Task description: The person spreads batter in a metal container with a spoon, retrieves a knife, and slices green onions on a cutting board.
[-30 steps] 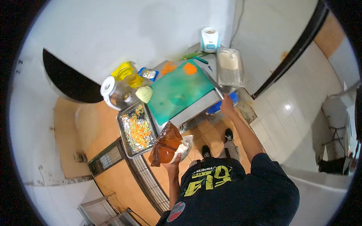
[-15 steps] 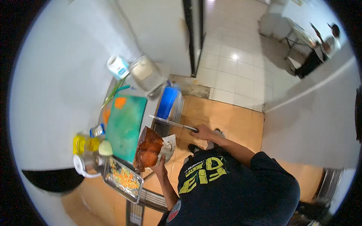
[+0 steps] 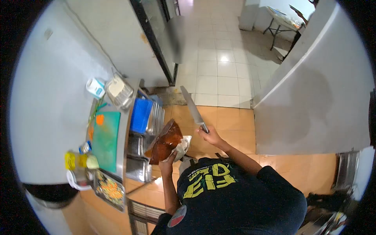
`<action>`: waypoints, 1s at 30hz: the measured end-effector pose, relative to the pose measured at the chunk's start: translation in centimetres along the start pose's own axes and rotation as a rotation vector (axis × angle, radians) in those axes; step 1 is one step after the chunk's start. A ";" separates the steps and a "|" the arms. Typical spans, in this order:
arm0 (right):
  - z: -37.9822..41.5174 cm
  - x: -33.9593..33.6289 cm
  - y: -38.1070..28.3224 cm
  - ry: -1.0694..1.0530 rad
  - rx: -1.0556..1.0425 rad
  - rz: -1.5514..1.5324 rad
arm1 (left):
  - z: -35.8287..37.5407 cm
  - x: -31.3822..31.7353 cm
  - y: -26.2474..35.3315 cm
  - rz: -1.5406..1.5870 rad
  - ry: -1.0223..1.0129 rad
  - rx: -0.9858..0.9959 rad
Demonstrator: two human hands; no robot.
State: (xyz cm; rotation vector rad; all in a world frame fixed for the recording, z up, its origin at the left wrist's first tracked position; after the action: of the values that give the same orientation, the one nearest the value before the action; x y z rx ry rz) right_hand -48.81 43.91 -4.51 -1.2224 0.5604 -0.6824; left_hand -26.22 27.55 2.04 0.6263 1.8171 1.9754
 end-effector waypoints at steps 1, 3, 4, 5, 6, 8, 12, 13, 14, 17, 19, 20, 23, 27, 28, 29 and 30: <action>1.8 -1.5 -1.1 -0.003 -0.032 0.021 | 1.3 1.1 -2.4 -0.017 -0.038 -0.060; 4.6 -3.9 -2.4 -0.028 -0.129 0.041 | 4.5 3.8 -4.8 0.048 -0.061 -0.013; 5.4 -5.3 -2.9 -0.050 -0.187 0.040 | 6.0 5.6 -5.2 0.075 -0.067 0.009; 6.8 -6.2 -3.1 -0.085 -0.201 0.046 | 7.5 6.7 -5.0 0.057 -0.046 0.056; 8.1 -7.1 -3.2 -0.121 -0.215 0.051 | 9.3 7.9 -4.9 0.032 -0.033 0.096; 11.3 -8.5 -3.9 -0.208 -0.078 0.103 | 14.5 9.6 -4.8 0.018 -0.009 0.105; 16.8 -11.3 -4.0 -0.199 -0.028 0.052 | 21.5 13.4 -3.8 0.012 -0.023 0.114; 18.1 -11.8 -5.1 -0.209 -0.128 0.089 | 23.1 14.2 -2.9 0.029 -0.021 0.144; 19.0 -12.2 -5.1 -0.235 -0.110 0.027 | 24.5 14.6 -2.1 0.041 -0.021 0.174; 22.1 -13.6 -3.5 -0.255 -0.116 -0.100 | 28.9 16.0 -1.4 -0.017 -0.052 0.198; 24.8 -14.8 -2.9 -0.249 -0.145 -0.117 | 31.5 16.8 -1.4 -0.045 -0.062 0.232; 26.2 -15.4 -3.2 -0.245 -0.168 -0.121 | 33.1 16.9 -1.7 -0.065 -0.066 0.260; 31.2 -16.9 -3.6 -0.260 -0.239 -0.164 | 37.4 17.8 -1.3 -0.208 -0.107 0.304; 40.7 -19.2 -2.9 -0.245 -0.170 -0.301 | 46.0 18.2 -6.1 -0.166 -0.124 0.141; 42.7 -20.0 -2.1 -0.270 -0.148 -0.277 | 48.1 18.8 -6.9 -0.156 -0.137 0.153; 44.7 -20.9 -1.3 -0.293 -0.125 -0.255 | 50.2 19.4 -7.6 -0.146 -0.151 0.166; 46.7 -21.7 -0.6 -0.315 -0.100 -0.233 | 52.3 20.1 -8.9 -0.108 -0.175 0.111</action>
State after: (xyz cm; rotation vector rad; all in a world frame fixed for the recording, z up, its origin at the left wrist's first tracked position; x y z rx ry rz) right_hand -30.28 90.15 8.57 -1.4699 0.1935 -0.6447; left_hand -13.64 82.75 -2.22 0.6960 1.8218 1.7042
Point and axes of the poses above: each hand's wrist, its own z-axis away from the middle knuckle, its own x-axis out of the palm, y = z × x, the point moved 10 cm from there along -z, towards the middle knuckle, and after that the axes turned 10 degrees about x, right-handed, at the moved point
